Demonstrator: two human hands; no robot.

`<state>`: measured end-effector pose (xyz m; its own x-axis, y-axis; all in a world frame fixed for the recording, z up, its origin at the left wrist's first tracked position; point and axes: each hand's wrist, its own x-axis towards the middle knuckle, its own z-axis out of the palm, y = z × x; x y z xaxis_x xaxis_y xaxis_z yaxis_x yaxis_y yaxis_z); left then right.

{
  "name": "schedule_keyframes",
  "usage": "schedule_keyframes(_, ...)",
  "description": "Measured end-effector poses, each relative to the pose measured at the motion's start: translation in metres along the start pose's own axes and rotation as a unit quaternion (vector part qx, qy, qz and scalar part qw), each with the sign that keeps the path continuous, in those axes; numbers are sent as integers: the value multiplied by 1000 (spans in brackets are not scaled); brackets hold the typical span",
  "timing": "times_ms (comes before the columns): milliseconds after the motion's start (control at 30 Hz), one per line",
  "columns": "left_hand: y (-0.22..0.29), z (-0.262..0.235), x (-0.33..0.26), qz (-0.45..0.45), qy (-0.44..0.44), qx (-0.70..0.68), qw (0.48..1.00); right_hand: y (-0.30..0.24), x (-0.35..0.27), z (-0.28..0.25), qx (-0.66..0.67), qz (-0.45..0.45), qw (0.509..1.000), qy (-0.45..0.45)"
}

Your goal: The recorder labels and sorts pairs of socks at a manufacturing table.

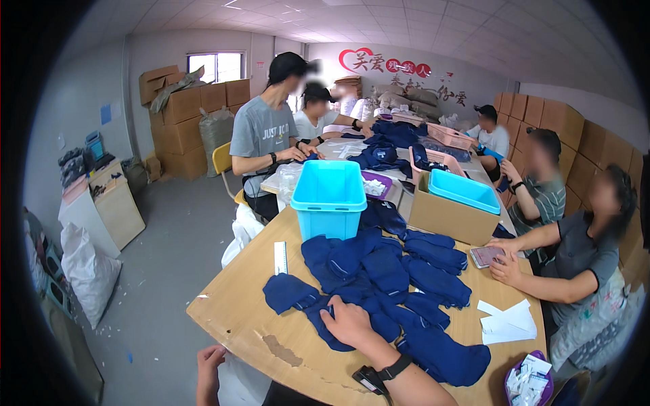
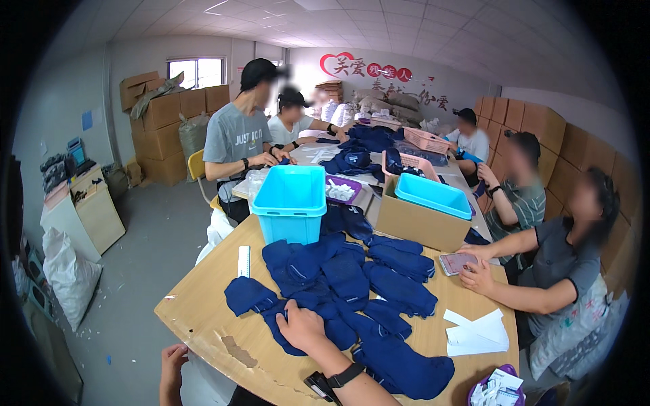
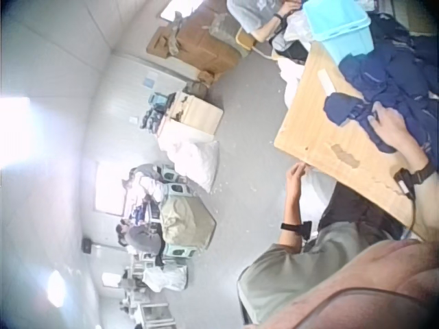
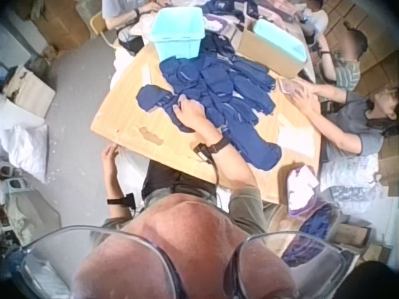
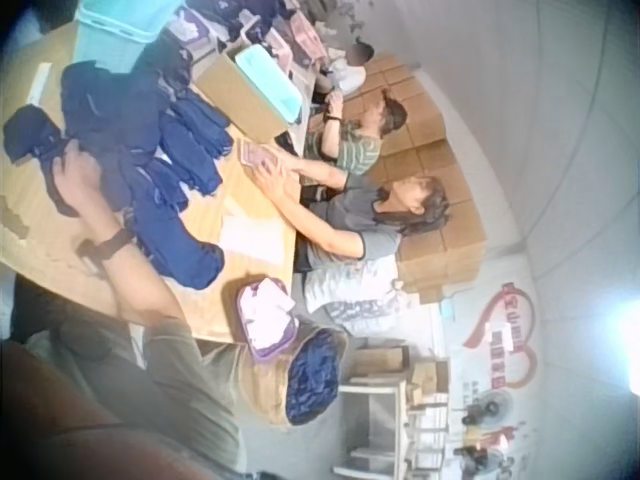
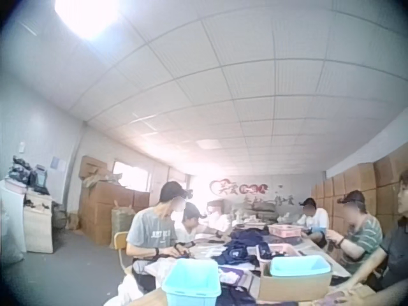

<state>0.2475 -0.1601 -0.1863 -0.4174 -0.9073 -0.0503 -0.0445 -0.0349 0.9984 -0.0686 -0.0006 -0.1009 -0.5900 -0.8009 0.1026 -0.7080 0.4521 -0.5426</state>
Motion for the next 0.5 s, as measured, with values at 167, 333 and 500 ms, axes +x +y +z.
schedule_keyframes(167,0,11,-7,11,17,-19,1000,5,-2,-4,9,-5,1000,-2)
schedule_keyframes(333,-5,14,-12,20,38,-18,999,9,-4,-5,41,-10,999,-11)
schedule_keyframes(500,-6,16,-18,38,77,-8,996,11,-3,-1,55,-16,998,-18)
